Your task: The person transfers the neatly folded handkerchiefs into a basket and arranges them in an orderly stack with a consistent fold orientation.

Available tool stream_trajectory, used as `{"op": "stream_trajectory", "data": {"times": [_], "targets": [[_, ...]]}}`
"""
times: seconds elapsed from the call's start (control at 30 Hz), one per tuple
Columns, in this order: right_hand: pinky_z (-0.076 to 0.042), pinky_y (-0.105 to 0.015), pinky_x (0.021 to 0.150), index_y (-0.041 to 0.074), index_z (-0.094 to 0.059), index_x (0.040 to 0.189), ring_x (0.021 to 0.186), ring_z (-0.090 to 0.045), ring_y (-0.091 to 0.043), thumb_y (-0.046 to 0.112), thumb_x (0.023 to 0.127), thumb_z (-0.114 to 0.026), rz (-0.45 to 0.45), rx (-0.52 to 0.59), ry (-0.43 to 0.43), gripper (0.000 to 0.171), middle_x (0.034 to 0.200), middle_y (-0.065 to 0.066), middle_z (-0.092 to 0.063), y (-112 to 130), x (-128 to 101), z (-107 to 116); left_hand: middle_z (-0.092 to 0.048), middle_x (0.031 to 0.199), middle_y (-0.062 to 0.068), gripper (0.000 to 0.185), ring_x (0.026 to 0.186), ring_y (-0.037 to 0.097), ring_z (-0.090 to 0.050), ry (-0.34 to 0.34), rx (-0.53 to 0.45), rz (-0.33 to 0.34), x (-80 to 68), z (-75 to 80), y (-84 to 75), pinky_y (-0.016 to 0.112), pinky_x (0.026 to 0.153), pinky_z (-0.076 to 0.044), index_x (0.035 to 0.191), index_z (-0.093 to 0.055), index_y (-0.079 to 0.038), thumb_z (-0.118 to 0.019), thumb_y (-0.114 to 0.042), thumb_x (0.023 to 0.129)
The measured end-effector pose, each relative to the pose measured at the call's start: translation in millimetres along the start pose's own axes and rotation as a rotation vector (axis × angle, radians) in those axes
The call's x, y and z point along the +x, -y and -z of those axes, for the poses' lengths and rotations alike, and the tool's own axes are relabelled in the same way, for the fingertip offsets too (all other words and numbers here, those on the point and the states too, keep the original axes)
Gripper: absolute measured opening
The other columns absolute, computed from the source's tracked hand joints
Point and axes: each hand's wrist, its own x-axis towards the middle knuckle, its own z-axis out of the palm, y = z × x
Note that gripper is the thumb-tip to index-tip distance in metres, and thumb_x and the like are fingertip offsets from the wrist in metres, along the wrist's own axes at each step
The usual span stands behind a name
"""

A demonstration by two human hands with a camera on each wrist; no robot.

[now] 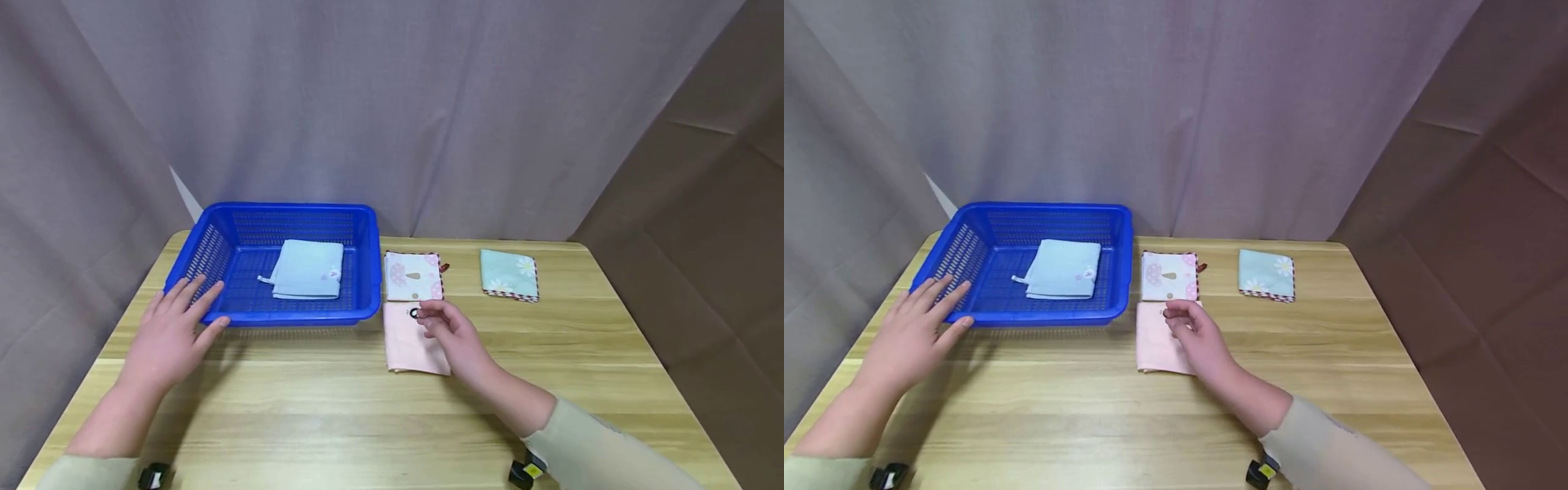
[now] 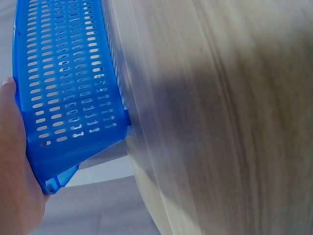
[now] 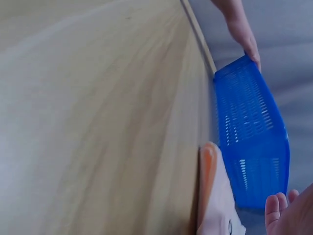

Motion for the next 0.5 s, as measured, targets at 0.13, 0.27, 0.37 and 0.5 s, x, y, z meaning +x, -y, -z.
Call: {"op": "stream_trajectory", "data": {"times": [0.13, 0.27, 0.37, 0.5], "targets": [[-0.051, -0.037, 0.095, -0.004, -0.050, 0.134, 0.116, -0.056, -0.038, 0.003, 0.102, -0.048, -0.040, -0.018, -0.002, 0.033, 0.131, -0.026, -0.054, -5, -8, 9, -0.031, 0.156, 0.023, 0.065, 0.145, 0.047, -0.020, 0.007, 0.005, -0.002, 0.4, -0.1, 0.5, 0.059, 0.119, 0.002, 0.155, -0.034, -0.017, -0.050, -0.048, 0.101], [-0.051, -0.039, 0.095, -0.003, -0.049, 0.136, 0.115, -0.056, -0.041, 0.005, 0.102, -0.047, -0.067, -0.039, -0.005, 0.034, 0.133, -0.025, -0.054, -8, -12, 17, -0.031, 0.156, 0.023, 0.064, 0.144, 0.047, -0.021, 0.005, 0.004, -0.002, 0.1, 0.6, 0.1, 0.059, 0.119, 0.001, 0.155, -0.035, -0.016, -0.050, -0.048, 0.101], [-0.051, -0.039, 0.096, -0.003, -0.048, 0.136, 0.115, -0.056, -0.040, 0.005, 0.102, -0.046, -0.065, -0.064, -0.015, 0.035, 0.133, -0.024, -0.054, -9, -13, 21, -0.032, 0.156, 0.023, 0.064, 0.144, 0.047, -0.022, 0.003, 0.004, -0.002, -0.1, 0.6, -0.1, 0.059, 0.120, 0.001, 0.155, -0.036, -0.016, -0.050, -0.047, 0.101], [-0.050, -0.038, 0.096, -0.003, -0.050, 0.135, 0.115, -0.055, -0.039, 0.005, 0.102, -0.048, -0.060, -0.090, -0.045, 0.034, 0.132, -0.023, -0.054, -10, -12, 24, -0.032, 0.155, 0.023, 0.063, 0.143, 0.048, -0.022, -0.003, 0.003, -0.003, -0.4, 0.3, 0.0, 0.059, 0.119, 0.000, 0.154, -0.036, -0.015, -0.051, -0.046, 0.101]]}}
